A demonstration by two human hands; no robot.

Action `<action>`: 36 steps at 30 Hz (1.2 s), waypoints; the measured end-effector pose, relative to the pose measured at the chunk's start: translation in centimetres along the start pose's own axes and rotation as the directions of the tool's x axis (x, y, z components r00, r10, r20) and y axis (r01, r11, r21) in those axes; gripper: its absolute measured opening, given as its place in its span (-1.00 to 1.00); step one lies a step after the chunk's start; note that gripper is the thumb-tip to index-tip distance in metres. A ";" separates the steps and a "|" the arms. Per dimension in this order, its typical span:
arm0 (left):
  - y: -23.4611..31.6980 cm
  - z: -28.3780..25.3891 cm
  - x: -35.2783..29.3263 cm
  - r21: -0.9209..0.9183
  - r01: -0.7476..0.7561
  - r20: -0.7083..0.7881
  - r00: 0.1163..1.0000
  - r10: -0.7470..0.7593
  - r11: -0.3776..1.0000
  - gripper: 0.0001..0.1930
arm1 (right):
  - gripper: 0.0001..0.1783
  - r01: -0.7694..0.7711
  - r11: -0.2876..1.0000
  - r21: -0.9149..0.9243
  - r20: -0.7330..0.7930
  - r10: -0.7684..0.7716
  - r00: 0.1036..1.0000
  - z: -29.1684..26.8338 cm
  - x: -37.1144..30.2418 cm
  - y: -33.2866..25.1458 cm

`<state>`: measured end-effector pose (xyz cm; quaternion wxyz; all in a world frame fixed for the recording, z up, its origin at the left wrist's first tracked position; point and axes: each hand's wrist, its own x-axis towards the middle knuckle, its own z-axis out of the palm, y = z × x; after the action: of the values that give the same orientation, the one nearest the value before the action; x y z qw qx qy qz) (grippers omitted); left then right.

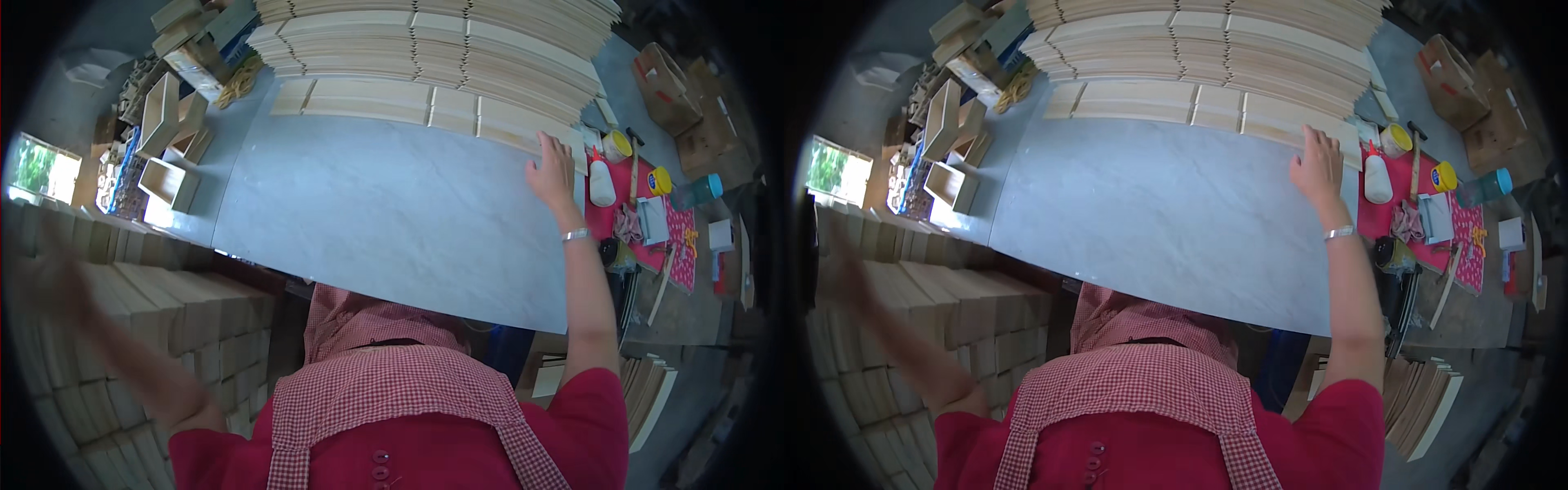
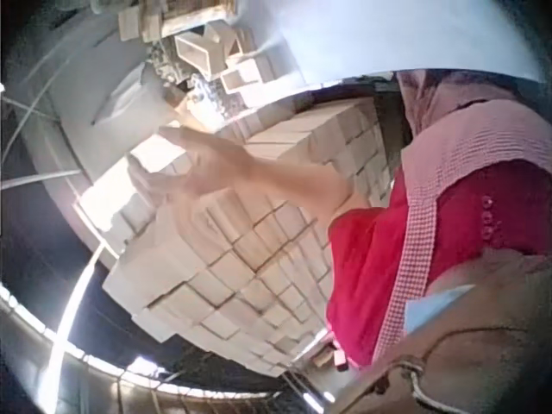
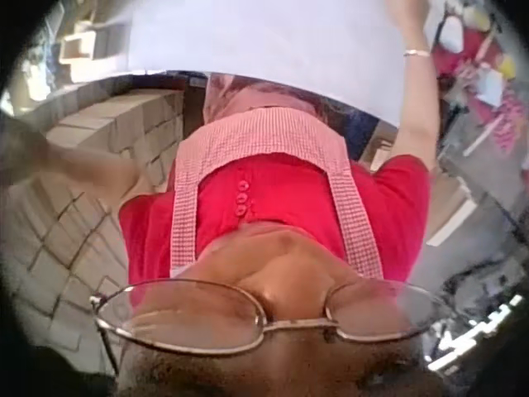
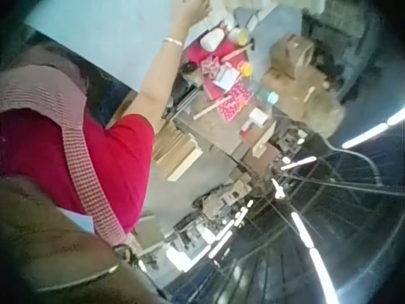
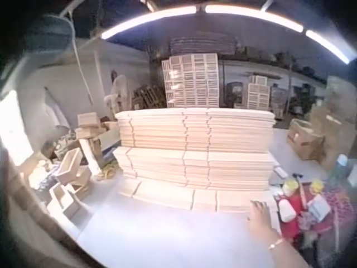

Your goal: The person assembles small rectangular wooden boxes by applying glue to the frame and attaching a wooden base. They use a pneumatic nail gun to secure the base to the frame and then stack the finished boxes on a nearby pile.

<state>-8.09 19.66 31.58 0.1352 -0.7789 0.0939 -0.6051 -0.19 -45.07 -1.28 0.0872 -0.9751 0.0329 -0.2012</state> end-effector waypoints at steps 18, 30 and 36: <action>20.1 33.1 -15.1 -0.555 0.117 0.777 0.426 0.463 0.824 -0.22 | -0.37 0.124 0.990 -0.068 0.491 -0.075 0.868 -3.1 1.4 2.3; 18.2 30.9 -15.5 -0.536 0.066 0.837 0.173 0.520 0.842 -0.73 | -0.76 0.131 0.979 -0.157 0.335 -0.072 0.939 -10.8 -1.5 -0.5; 23.3 23.9 -16.7 -0.598 0.146 0.801 0.115 0.587 0.788 -0.74 | -0.76 -0.120 0.990 -0.071 0.257 0.135 0.957 -8.3 -7.9 -4.7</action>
<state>11.30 5.15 3.24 0.0297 -0.9521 0.2737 0.1334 -10.64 -41.02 4.04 0.0768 -0.9910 0.0894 -0.0639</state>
